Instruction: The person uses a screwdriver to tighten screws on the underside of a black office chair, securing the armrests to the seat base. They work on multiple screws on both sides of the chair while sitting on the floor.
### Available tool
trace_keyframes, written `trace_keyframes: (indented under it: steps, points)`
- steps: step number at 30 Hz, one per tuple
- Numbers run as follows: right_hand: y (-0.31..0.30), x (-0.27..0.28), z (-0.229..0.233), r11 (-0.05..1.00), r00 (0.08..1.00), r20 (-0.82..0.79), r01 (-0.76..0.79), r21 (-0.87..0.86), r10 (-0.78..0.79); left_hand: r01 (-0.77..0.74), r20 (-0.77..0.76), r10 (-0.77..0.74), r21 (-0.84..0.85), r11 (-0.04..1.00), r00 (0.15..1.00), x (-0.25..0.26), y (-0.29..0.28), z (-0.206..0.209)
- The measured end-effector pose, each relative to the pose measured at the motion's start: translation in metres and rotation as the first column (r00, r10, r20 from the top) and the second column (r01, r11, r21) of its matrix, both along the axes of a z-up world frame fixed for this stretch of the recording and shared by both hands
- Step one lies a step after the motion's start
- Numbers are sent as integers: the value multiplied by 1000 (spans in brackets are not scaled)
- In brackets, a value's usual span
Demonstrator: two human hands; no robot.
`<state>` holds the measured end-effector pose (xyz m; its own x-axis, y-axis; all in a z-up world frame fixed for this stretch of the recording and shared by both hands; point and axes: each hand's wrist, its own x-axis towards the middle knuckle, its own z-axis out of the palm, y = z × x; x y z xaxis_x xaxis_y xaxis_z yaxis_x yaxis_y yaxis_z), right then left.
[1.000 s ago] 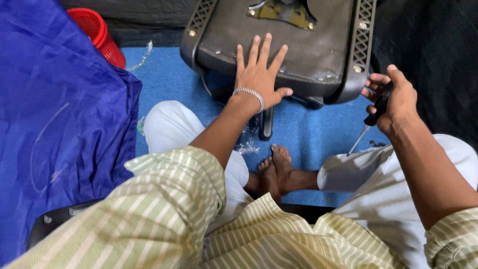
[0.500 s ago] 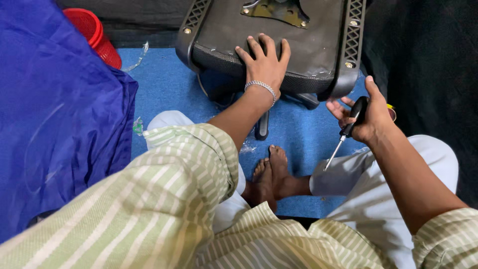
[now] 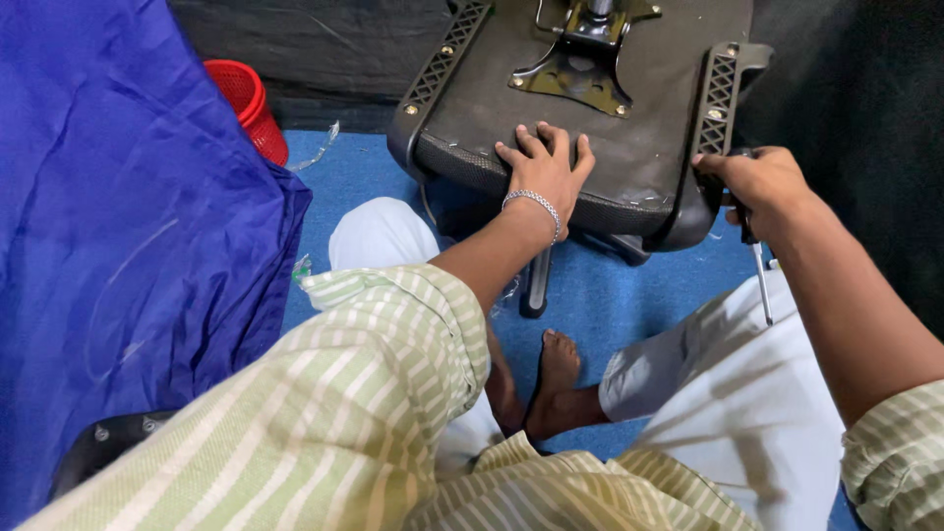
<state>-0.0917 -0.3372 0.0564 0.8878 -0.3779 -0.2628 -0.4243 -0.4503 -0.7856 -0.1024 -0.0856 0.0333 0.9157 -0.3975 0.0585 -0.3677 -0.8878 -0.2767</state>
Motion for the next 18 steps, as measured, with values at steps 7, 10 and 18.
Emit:
trace_keyframes:
  steps: [7,10,18]
  points:
    - [10,-10,10,997,989,-147,23,-73,-33,29,0,-29,66,997,1000,-1,3,9]
    - [11,-9,9,997,990,-134,38,-63,-46,44,28,-46,54,998,999,1,6,10]
    - [9,3,3,991,995,-64,73,-111,-80,165,154,-162,-4,986,975,6,14,1]
